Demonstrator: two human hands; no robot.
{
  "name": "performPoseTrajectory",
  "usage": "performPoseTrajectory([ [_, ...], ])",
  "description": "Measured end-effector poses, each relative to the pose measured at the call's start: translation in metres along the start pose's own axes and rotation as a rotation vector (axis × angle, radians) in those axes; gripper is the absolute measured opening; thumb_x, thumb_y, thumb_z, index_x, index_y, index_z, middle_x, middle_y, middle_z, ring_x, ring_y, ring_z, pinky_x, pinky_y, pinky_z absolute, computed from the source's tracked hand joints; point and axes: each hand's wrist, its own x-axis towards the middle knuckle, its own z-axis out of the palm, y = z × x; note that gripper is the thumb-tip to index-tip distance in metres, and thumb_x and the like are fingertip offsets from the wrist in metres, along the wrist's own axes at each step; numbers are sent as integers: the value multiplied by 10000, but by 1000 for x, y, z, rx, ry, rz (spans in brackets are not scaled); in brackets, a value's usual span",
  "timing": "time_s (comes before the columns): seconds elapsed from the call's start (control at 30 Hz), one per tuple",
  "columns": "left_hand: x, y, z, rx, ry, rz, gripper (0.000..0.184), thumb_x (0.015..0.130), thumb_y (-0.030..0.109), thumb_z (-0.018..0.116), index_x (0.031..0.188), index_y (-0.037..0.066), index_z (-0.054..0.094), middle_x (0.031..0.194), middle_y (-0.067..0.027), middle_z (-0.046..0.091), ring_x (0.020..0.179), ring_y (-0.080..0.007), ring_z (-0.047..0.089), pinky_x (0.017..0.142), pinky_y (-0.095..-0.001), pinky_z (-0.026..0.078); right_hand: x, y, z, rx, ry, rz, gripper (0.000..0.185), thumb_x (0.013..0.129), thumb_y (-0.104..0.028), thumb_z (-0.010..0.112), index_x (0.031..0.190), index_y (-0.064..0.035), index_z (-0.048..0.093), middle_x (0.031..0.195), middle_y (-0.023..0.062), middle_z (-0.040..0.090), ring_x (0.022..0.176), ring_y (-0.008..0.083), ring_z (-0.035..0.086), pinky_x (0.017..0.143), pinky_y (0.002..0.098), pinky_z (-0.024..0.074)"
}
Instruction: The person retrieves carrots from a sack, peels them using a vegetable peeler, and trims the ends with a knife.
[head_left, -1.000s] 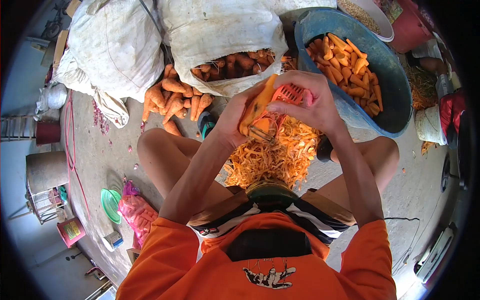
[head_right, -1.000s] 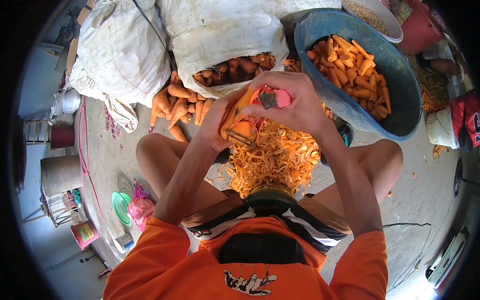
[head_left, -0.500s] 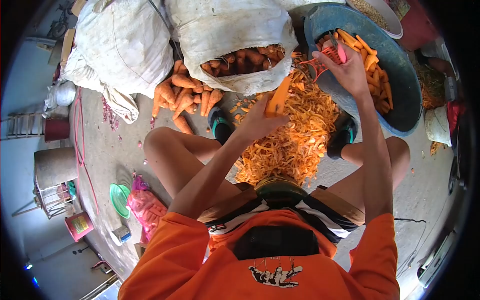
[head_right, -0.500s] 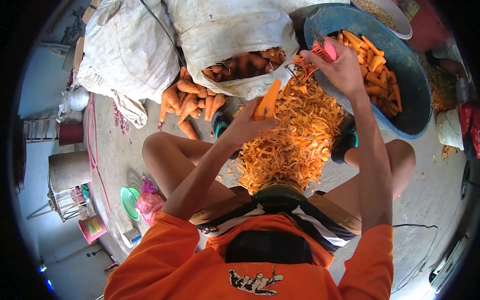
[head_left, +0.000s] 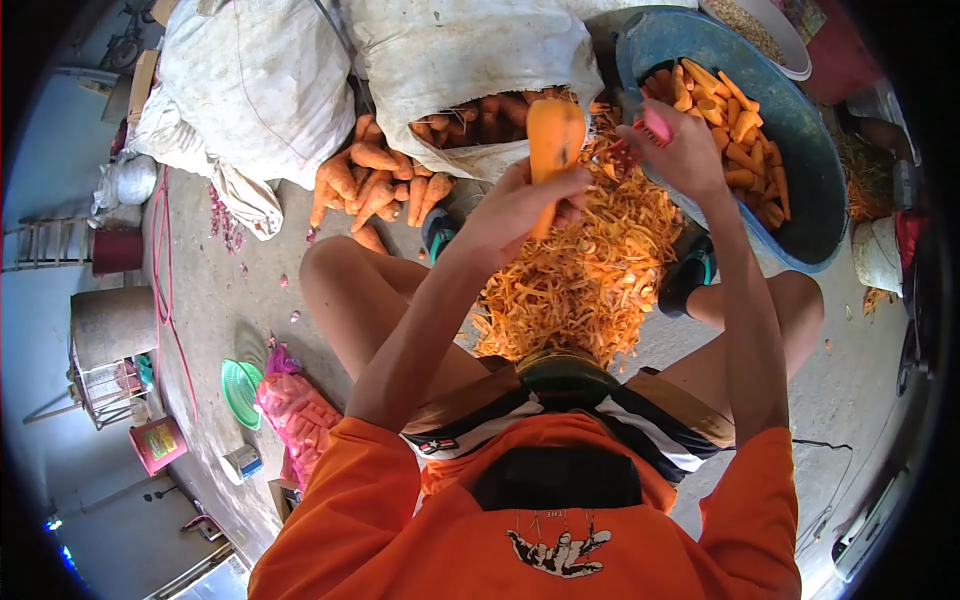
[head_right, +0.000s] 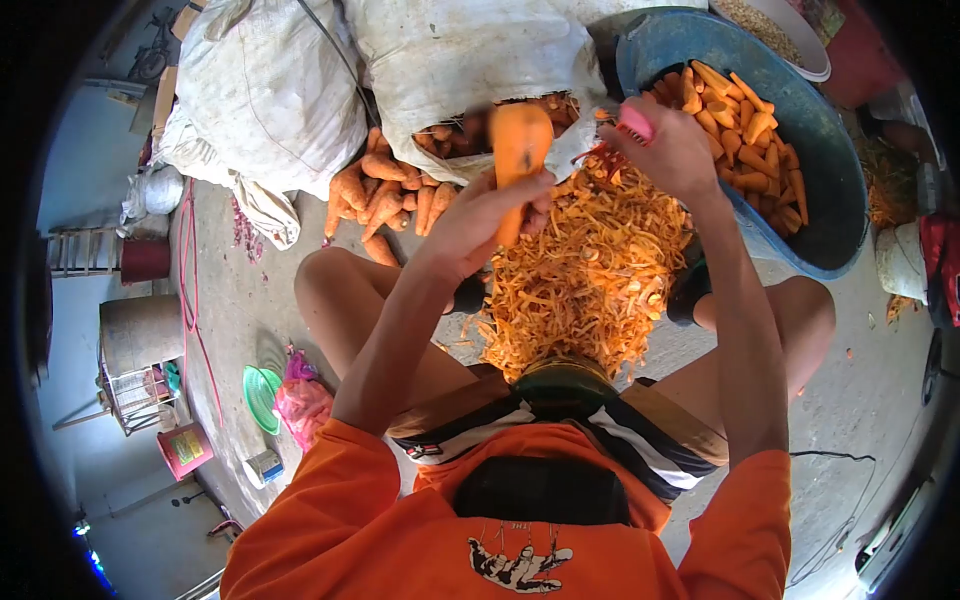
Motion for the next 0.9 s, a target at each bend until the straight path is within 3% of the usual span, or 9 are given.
performPoseTrajectory([
  [0.1,6,-5,-4,-11,78,-129,199,962,249,736,1021,108,608,706,55,507,644,-66,486,611,-253,349,-13,-18,3,-29,-76,-86,282,882,-346,785,958,-97,679,821,150,705,790,393,687,673,476,539],
  [0.23,6,-17,-9,75,53,-133,223,945,245,753,1033,97,611,770,44,553,661,-58,469,612,-253,350,-29,-36,13,-47,-192,-149,269,882,-341,773,986,-108,689,858,145,714,836,380,696,718,483,542],
  [0.33,2,-18,-2,80,134,-93,282,929,185,765,1136,66,615,909,35,620,757,-58,538,681,-244,428,-30,-40,9,-16,-258,-121,263,884,-330,769,1015,-115,692,902,148,717,889,381,694,753,488,537],
  [0.4,1,-14,1,183,116,132,539,921,103,761,1403,47,527,1083,0,647,902,-74,585,810,-256,497,-27,-36,4,28,-241,-129,258,886,-304,771,1012,-93,692,879,159,710,851,390,687,725,476,530],
  [0.43,2,-11,4,183,113,133,539,921,103,761,1403,47,527,1083,0,647,902,-74,585,810,-256,497,-25,-35,0,25,-239,-127,258,886,-304,771,1012,-93,692,879,159,710,851,390,687,725,476,530],
  [0.5,3,-5,7,177,94,358,808,927,52,742,1608,98,308,1179,-33,641,1021,-112,614,921,-295,515,-18,-36,-10,222,-200,-181,265,881,-201,780,1064,-27,701,808,203,669,743,388,668,684,435,518],
  [0.6,0,5,7,308,48,388,898,904,11,749,1609,78,198,1357,-78,581,1152,-151,629,986,-308,520,-13,-49,-20,199,-150,-78,228,903,-219,747,1010,-28,686,821,206,682,762,421,667,666,454,512],
  [0.7,-10,21,12,237,-136,252,994,863,30,807,1613,103,159,1339,-105,591,1127,-174,651,971,-335,543,-12,-50,-17,279,-94,-99,222,907,-201,738,1031,-23,690,833,216,689,775,434,669,674,464,521],
  [0.9,-5,20,6,146,-180,193,1089,806,58,862,1613,128,133,1204,-106,637,1041,-190,680,934,-344,559,-13,-48,-16,212,-105,-134,238,905,-212,744,1036,-20,691,859,222,700,817,435,672,716,488,524],
])
